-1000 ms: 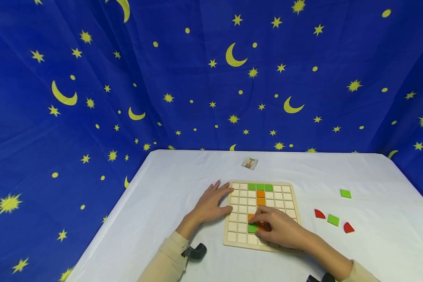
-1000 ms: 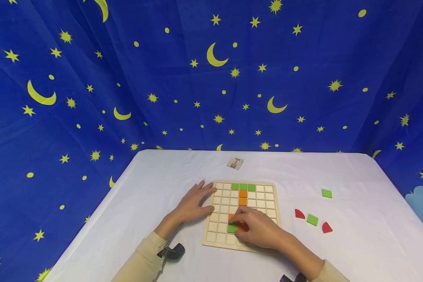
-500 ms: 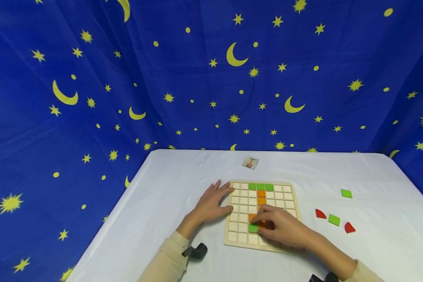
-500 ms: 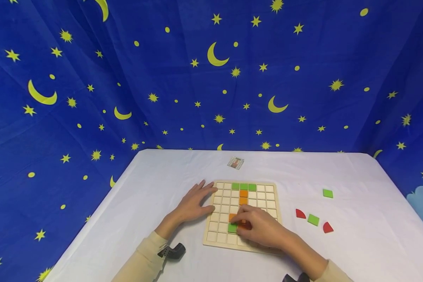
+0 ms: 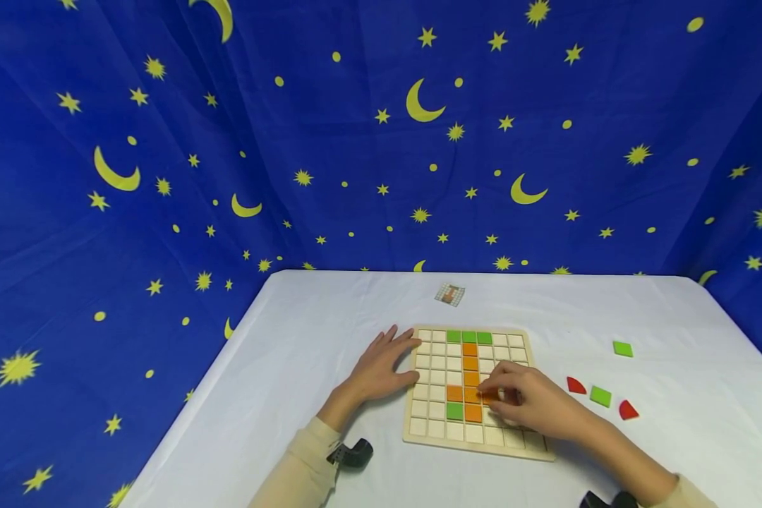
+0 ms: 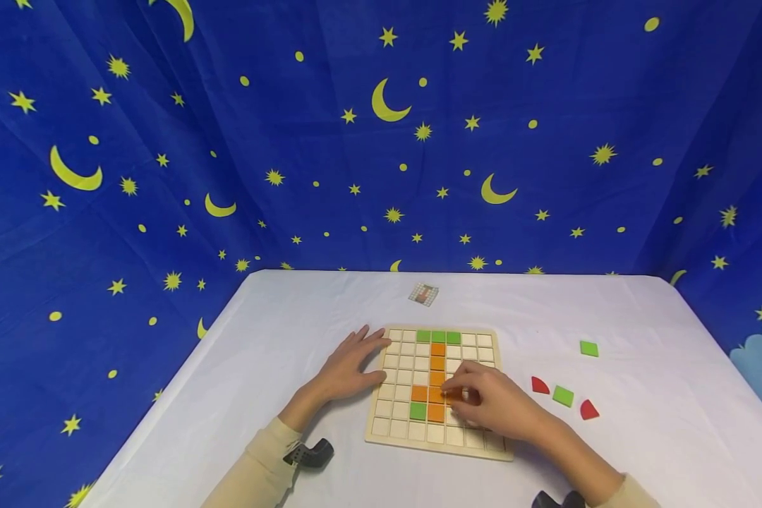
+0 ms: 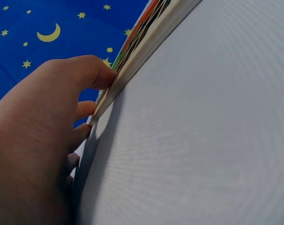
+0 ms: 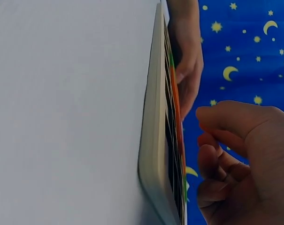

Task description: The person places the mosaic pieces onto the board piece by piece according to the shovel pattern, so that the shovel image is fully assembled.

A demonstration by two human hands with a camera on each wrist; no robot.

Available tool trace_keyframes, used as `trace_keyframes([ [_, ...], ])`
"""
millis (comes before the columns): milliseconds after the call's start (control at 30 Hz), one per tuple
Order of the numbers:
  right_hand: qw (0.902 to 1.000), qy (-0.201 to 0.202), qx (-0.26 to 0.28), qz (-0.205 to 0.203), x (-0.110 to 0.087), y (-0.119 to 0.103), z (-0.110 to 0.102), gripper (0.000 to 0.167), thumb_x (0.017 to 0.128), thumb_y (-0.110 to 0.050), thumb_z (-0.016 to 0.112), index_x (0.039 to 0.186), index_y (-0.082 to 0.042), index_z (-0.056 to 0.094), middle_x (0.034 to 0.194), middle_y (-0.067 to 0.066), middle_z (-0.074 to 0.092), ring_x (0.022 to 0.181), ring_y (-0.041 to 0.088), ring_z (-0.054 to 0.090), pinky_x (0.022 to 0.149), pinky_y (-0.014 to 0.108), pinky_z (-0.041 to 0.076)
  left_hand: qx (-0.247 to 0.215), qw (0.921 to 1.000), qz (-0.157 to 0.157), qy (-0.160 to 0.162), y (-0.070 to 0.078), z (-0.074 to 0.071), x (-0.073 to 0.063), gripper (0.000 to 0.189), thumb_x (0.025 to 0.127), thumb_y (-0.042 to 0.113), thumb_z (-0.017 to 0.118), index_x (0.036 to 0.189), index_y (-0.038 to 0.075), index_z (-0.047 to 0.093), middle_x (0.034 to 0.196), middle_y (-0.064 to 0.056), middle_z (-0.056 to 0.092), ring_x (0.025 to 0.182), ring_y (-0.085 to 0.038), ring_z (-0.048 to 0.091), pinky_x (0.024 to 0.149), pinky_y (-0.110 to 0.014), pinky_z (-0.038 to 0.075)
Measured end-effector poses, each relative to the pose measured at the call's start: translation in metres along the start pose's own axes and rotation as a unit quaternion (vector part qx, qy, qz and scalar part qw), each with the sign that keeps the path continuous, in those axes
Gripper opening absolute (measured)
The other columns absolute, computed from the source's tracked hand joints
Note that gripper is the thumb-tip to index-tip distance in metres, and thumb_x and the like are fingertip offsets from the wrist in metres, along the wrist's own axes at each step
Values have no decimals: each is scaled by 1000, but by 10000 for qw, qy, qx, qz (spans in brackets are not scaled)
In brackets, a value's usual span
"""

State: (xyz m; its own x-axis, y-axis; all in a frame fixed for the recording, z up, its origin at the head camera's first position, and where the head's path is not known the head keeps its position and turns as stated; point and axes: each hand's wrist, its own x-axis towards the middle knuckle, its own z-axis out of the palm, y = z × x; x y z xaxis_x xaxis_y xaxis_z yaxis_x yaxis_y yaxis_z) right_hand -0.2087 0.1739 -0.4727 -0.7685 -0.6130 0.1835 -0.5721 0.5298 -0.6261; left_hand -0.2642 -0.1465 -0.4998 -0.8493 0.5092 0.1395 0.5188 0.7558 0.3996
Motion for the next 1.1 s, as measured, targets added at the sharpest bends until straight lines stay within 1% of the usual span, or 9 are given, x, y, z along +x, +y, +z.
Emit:
trace_keyframes([
  [200,9995,213,207,45,-13,8,-14,22,87,-18,73,108,-23,71,96,-10,61,67,7,52,55,20,45,44,10000,62,26,-1,2,1,64,86,49,57,144,23,46,154,1,31,144,-27,15,116,-43,10],
  [400,9986,515,78,110,-28,14,-29,22,87,-18,72,109,-18,71,93,-7,60,68,6,51,55,20,44,13,10000,45,21,-1,2,3,65,86,50,57,144,24,45,154,3,30,144,-25,14,117,-40,9],
  [533,9979,632,-36,161,-38,20,-37,22,87,-18,73,109,-19,71,95,-7,61,67,5,51,54,20,43,64,10000,23,-20,-1,2,4,65,86,51,56,144,25,45,154,4,30,145,-23,13,117,-38,7],
  [700,9960,777,-183,410,-49,28,-43,24,85,-18,74,109,-21,71,95,-9,60,67,4,51,54,20,43,33,10000,30,51,-1,1,3,65,86,49,58,144,23,46,154,3,31,144,-25,13,117,-40,8],
  [933,9936,881,-350,621,-68,38,-45,26,83,-19,76,108,-22,71,91,-10,59,68,4,50,54,20,42,33,9999,-93,-80,0,3,-2,66,85,49,59,144,24,46,154,4,31,144,-24,13,117,-40,9],
  [1100,9910,927,-490,836,-78,43,-50,26,83,-21,76,108,-23,70,93,-11,60,66,4,49,52,20,40,34,10000,-40,19,-1,3,-1,65,85,49,58,144,24,46,153,3,32,144,-25,14,117,-41,9],
])
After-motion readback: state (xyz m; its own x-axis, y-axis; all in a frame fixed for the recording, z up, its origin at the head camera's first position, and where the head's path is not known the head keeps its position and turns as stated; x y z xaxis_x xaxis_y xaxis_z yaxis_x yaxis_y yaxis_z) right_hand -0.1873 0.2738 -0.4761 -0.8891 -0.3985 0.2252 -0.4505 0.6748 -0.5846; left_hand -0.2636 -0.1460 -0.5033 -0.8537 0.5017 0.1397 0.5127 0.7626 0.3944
